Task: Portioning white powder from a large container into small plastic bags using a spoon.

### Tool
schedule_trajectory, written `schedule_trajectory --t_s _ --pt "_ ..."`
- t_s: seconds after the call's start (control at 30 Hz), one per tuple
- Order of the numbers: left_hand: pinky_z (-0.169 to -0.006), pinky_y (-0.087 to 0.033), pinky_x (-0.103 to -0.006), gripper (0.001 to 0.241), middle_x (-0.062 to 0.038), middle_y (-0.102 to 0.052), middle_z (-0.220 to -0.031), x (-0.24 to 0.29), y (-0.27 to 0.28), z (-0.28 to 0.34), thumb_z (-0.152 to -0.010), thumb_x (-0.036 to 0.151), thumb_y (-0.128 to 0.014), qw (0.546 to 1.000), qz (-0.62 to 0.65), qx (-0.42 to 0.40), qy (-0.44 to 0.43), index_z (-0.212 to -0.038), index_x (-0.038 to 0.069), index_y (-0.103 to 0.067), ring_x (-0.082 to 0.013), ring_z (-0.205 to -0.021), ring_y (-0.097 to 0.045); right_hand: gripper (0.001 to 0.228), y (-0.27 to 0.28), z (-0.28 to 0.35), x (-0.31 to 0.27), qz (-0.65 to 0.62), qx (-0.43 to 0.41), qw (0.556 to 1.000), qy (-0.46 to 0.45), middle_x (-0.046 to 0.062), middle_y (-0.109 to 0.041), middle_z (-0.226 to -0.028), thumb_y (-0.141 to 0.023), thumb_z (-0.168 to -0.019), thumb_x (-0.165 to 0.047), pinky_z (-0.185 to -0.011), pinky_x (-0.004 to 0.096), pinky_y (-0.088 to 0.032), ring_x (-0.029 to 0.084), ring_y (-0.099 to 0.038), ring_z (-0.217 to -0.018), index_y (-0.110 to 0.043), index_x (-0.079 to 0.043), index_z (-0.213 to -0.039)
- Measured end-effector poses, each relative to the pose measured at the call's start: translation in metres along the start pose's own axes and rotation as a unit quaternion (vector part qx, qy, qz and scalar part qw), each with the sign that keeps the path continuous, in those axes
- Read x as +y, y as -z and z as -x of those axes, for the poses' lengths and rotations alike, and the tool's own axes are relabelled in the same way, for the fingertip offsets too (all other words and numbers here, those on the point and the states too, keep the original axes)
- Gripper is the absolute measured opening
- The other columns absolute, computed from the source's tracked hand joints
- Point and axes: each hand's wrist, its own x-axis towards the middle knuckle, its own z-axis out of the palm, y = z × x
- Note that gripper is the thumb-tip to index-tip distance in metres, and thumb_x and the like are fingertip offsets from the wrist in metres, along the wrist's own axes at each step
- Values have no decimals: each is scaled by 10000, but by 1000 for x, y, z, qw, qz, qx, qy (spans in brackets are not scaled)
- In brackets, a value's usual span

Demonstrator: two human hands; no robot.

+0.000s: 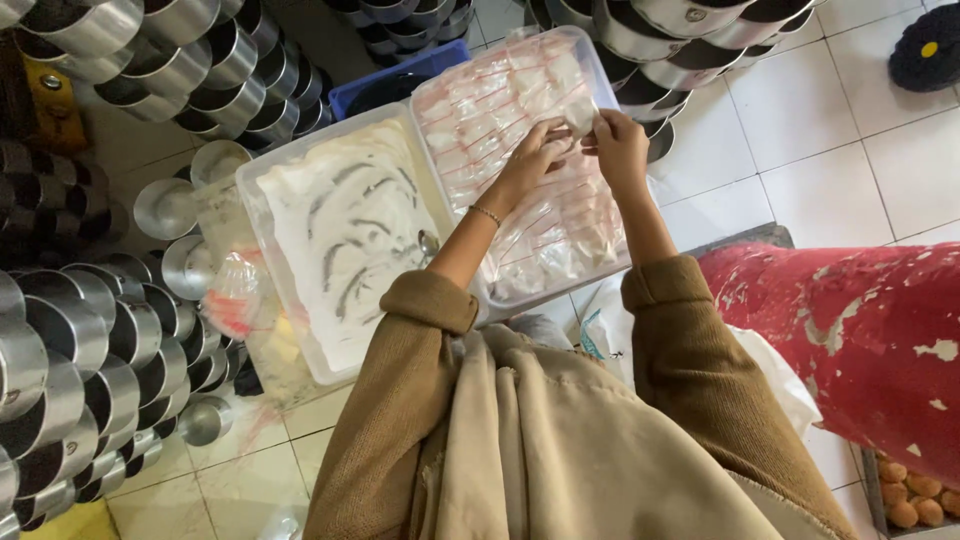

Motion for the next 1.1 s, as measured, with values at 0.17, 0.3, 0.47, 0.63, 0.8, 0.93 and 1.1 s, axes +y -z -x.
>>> schedule_trajectory --t_s 0.17,0.3,0.47,0.63,0.8,0.93,1.1 --pt "-1024 -507 -355 592 -112 -529 -1493 -18 -2 -51 -988 232 -547 999 -30 25 23 -1536 85 -380 -204 -1292 -573 207 -10 -16 -19 90 60 994 28 116 -740 -829 -614 -1015 -119 -617 294 -617 156 -740 -705 -692 42 -1118" --pt "-1021 -491 -371 628 -122 -508 -1508 -33 -4 -73 -972 227 -544 997 -28 67 36 -1549 84 -340 -228 -1303 -536 229 -20 -27 17 351 117 915 163 250 -727 -827 -661 -928 -43 -739 458 -583 383 -733 -754 -713 23 -1141" --pt "-1125 -419 -371 663 -186 -465 -1552 -106 14 -111 -952 148 -533 995 -36 95 -23 -1562 24 -305 -279 -1409 -474 452 -26 -4 6 344 73 913 206 311 -639 -1013 -627 -884 7 -797 513 -525 472 -638 -892 -553 115 -1317" --pt "-1190 -368 -369 665 -212 -411 -1587 -88 3 -91 -938 95 -501 993 -33 90 -70 -1565 -8 -307 -302 -1464 -435 460 -27 0 11 351 54 901 250 274 -592 -1112 -623 -854 33 -863 490 -514 446 -605 -986 -608 65 -1313" --pt "-1184 -377 -352 565 -185 -456 -1560 -46 -13 -53 -980 89 -493 992 -53 96 -59 -1529 10 -383 -258 -1429 -476 439 -22 -8 28 378 36 888 257 229 -589 -1132 -599 -901 47 -932 467 -533 409 -610 -1041 -606 47 -1340" --pt "-1146 -431 -339 452 -162 -528 -1508 -27 -4 -14 -1033 90 -478 992 -39 102 -63 -1482 35 -472 -232 -1369 -539 432 -31 18 -33 420 21 871 256 227 -595 -1139 -633 -891 -5 -849 463 -524 389 -613 -1022 -623 50 -1319" --pt "-976 -546 -332 396 -70 -689 -1311 -3 19 37 -1042 81 -403 983 -98 98 -124 -1370 82 -625 -161 -1174 -668 203 -63 43 -80 407 1 866 290 118 -653 -1042 -659 -949 -95 -794 440 -540 331 -649 -996 -739 -93 -1135"
